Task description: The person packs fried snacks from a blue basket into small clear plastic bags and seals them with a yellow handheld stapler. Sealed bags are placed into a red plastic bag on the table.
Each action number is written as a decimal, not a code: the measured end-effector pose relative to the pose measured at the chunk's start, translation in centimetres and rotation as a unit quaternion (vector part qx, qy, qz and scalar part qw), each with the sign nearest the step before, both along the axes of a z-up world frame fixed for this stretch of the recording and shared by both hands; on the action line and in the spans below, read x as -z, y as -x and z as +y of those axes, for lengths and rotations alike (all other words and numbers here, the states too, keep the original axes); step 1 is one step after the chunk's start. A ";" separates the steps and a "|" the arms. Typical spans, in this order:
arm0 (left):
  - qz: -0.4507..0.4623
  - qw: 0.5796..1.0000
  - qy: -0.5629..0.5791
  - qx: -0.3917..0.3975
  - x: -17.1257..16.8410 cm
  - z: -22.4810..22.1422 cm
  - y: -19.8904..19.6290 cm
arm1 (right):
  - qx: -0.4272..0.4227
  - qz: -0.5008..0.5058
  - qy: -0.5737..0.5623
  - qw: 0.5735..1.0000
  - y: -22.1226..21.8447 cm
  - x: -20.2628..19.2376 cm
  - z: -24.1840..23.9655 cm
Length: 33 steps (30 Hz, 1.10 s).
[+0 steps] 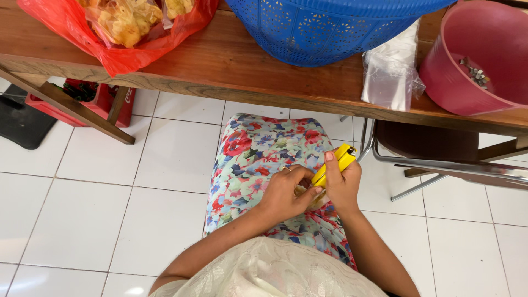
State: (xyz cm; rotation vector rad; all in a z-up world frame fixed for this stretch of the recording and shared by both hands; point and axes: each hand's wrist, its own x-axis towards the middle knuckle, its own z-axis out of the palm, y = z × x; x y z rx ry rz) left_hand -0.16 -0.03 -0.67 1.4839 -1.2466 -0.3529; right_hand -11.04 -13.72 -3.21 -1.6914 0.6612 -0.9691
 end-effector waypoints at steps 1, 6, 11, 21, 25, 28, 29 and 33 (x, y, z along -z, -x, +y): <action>-0.004 1.000 0.003 0.000 0.1 0.0 0.0 | 0.000 0.000 -0.002 1.000 -0.1 0.0 0.0; 0.024 1.000 -0.012 -0.012 0.5 0.0 0.3 | 0.002 0.000 0.000 1.000 -0.2 -0.2 0.0; 0.047 0.999 -0.001 0.002 0.7 -0.2 -0.2 | 0.017 0.012 -0.027 0.999 -0.6 -0.3 -0.3; 0.099 0.995 0.002 -0.017 0.9 0.0 -0.9 | -0.029 -0.155 -0.245 0.957 0.3 -1.8 -2.5; 0.110 0.994 0.020 -0.005 1.1 0.2 -0.6 | -0.051 -0.155 -0.223 0.961 1.1 -2.1 -2.5; 0.115 0.993 0.007 -0.004 1.2 0.2 -0.5 | -0.046 -0.136 -0.193 0.971 1.2 -2.2 -2.5; 0.113 0.994 0.013 -0.007 1.3 0.1 -0.5 | -0.029 -0.122 -0.189 0.974 1.2 -2.3 -2.6; 0.124 0.991 0.058 0.003 1.7 -0.4 -0.8 | 0.024 -0.086 -0.172 0.981 0.7 -2.3 -3.0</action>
